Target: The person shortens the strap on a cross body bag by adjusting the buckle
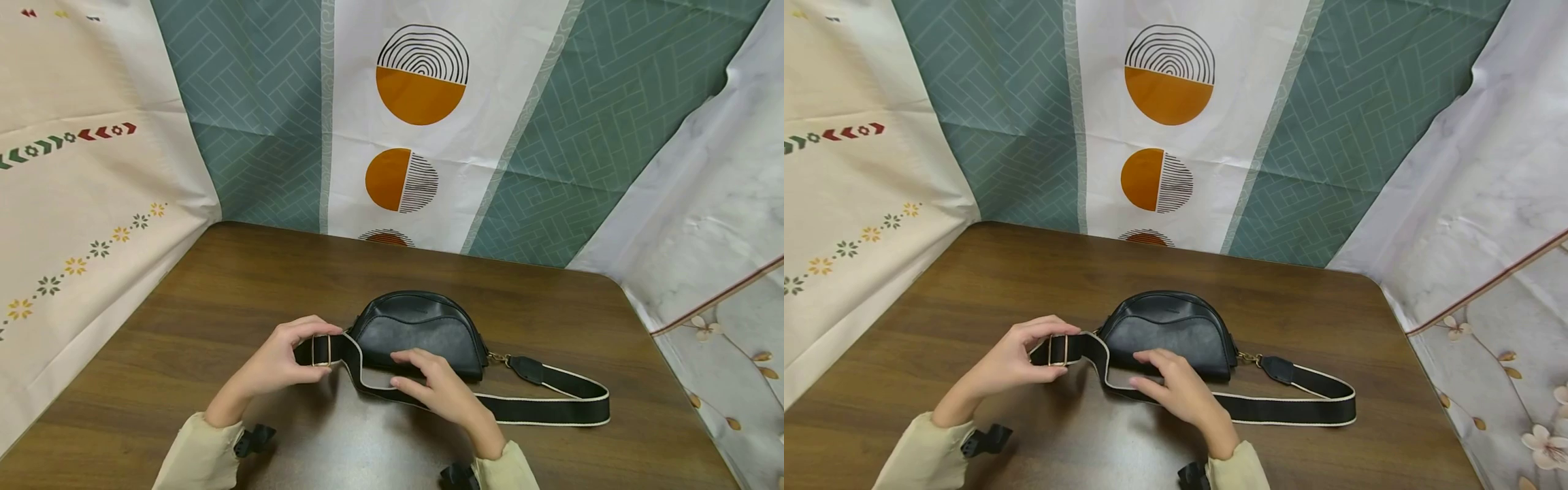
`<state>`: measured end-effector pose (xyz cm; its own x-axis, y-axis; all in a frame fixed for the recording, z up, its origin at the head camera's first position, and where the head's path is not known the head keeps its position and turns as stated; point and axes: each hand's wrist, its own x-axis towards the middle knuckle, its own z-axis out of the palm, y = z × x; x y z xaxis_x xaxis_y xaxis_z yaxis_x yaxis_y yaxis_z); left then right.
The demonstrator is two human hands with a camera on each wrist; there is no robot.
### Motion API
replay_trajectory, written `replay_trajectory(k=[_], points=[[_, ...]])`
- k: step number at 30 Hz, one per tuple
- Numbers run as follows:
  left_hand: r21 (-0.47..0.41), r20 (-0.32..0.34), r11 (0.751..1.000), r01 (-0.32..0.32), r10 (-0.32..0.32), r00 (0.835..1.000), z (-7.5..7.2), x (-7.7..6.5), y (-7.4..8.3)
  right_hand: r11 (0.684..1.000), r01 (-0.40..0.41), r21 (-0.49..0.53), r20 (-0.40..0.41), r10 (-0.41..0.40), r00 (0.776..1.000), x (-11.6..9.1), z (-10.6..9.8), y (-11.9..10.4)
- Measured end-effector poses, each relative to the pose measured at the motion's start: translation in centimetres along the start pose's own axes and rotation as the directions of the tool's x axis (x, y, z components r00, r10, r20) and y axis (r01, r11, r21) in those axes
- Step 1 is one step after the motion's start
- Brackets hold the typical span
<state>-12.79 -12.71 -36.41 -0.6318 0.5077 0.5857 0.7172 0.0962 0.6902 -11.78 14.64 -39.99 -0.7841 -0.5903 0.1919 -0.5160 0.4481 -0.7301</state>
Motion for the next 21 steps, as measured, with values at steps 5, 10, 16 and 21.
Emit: replay_trajectory(k=[5, 10, 16, 21], points=[[0.007, 0.012, 1.0, -0.026, 0.026, 1.0, 0.6, 1.0, 1.2, 1.0, 0.015, 0.013, -0.025, -0.014, 1.0, 0.2, 0.0, -0.2], [0.008, 0.039, 1.0, -0.013, 0.013, 0.999, 1.1, 1.4, 1.6, 0.999, 0.029, 0.019, -0.062, -0.027, 0.998, 0.4, 0.1, -0.4], [-0.045, 0.068, 0.999, -0.018, 0.021, 0.997, 1.7, 2.0, 2.7, 0.996, 0.087, 0.026, -0.127, -0.083, 0.988, 0.6, 0.3, -0.5], [-0.106, 0.095, 0.994, 0.005, 0.005, 0.995, 2.5, 2.4, 2.5, 0.99, 0.127, 0.054, -0.152, -0.117, 0.981, 0.7, 0.6, -0.5]])
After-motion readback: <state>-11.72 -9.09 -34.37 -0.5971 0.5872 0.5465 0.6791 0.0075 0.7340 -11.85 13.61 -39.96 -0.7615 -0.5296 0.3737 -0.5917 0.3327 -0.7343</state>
